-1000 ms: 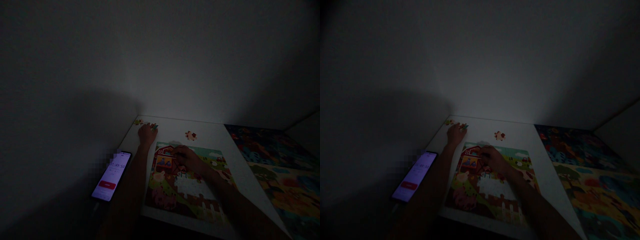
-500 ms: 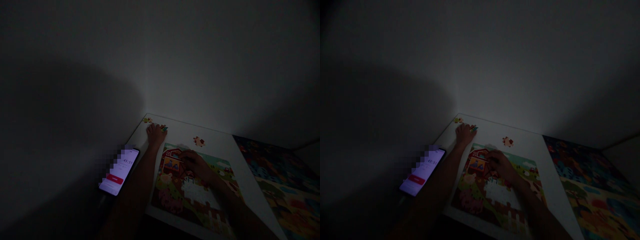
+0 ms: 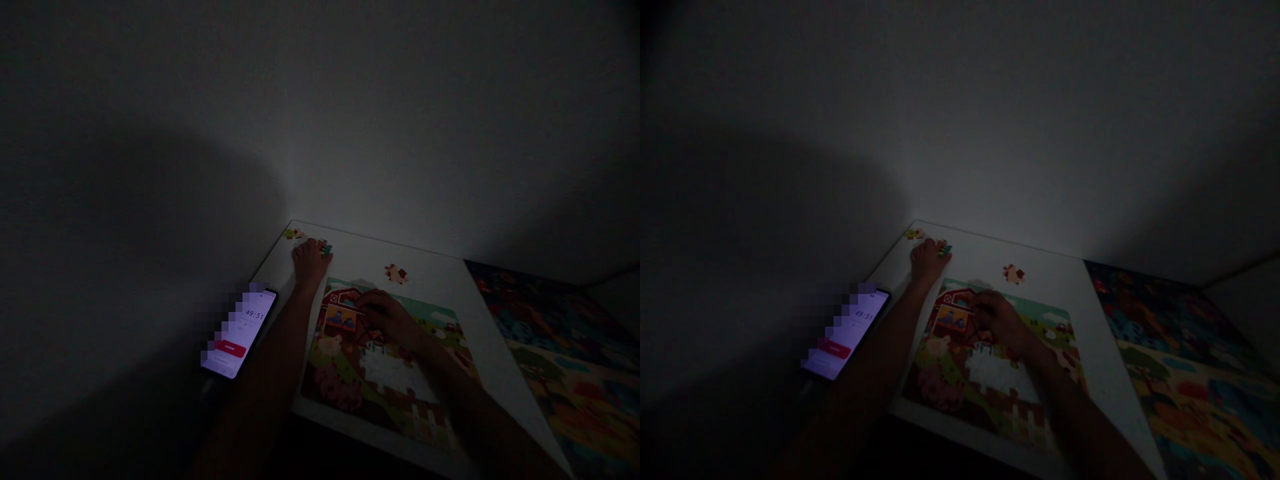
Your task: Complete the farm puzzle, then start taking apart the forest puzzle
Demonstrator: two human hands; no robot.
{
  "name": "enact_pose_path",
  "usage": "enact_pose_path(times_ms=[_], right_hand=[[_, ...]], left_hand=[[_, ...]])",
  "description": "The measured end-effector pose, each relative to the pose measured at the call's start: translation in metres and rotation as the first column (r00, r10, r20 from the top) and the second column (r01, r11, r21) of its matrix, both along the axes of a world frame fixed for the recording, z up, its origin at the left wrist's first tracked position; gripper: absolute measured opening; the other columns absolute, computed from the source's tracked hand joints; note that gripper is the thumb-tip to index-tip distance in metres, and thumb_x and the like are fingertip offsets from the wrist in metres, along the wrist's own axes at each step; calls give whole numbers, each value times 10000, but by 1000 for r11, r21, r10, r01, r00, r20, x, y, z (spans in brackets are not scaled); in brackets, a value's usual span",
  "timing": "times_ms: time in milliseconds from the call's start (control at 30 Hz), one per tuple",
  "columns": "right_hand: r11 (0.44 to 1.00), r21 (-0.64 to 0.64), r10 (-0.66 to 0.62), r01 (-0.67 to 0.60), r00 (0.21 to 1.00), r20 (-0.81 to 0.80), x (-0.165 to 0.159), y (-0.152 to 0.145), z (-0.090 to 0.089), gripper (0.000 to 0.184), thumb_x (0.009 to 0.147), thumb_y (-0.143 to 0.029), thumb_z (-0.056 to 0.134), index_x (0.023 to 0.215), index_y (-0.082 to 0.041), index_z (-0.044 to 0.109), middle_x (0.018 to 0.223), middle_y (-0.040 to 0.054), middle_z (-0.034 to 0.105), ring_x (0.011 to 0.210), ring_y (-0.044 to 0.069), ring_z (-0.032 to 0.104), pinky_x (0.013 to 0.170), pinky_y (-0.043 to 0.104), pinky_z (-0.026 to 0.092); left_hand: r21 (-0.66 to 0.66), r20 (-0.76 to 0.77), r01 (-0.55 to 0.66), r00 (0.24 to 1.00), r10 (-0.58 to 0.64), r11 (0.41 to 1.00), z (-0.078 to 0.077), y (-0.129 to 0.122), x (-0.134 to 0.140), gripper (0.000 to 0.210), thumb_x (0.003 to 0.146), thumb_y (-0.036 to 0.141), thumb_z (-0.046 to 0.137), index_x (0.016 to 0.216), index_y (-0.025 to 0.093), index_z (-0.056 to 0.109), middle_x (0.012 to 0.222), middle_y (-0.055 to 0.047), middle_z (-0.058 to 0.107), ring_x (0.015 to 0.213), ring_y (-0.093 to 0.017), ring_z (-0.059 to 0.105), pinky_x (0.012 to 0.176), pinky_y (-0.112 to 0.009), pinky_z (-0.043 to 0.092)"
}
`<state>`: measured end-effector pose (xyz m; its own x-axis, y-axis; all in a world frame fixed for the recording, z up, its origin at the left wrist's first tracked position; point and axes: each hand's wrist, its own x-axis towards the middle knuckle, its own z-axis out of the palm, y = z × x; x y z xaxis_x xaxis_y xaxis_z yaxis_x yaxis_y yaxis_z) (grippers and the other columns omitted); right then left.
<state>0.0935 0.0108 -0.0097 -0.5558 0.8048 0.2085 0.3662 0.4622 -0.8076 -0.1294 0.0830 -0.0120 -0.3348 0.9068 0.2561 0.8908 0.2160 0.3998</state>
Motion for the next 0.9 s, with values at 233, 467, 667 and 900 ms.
enact_pose_path(times_ms=[233, 467, 667, 900], right_hand=[[987, -151, -62, 48, 994, -91, 5, 3, -14, 209, 845, -357, 580, 955, -227, 701, 977, 72, 689, 906, 230, 662, 824, 404, 541], [947, -155, -305, 281, 937, -169, 5, 7, -17, 421, 817, -440, 610, 1162, -201, 592, 1082, 102, 643, 974, 235, 623, 857, 410, 521], [887, -153, -462, 436, 832, -307, 13, 14, -9, 599, 811, -534, 622, 1314, -246, 470, 1229, 129, 576, 1081, 248, 576, 896, 423, 502], [900, -207, -434, 382, 819, -376, 26, 18, -2, 454, 802, -537, 632, 1117, -211, 600, 957, 56, 642, 880, 202, 601, 806, 371, 503]], left_hand=[[76, 204, 102, 972, -116, 992, 6, -3, 1, 268, 908, 242, 590, 1136, 241, 451, 1084, -91, 703, 1018, -243, 669, 838, -329, 467], [312, 665, 204, 651, -367, 928, 3, -15, 37, 200, 840, 231, 621, 840, 236, 421, 886, 5, 696, 875, -170, 688, 764, -265, 490], [426, 819, 444, 180, -544, 788, 1, -25, 71, 406, 671, 393, 763, 686, 216, 398, 661, 41, 594, 706, -152, 631, 747, -297, 493], [342, 798, 619, 207, -567, 707, 4, -34, 72, 364, 706, 440, 737, 686, 205, 459, 671, 4, 637, 698, -159, 620, 729, -303, 479]])
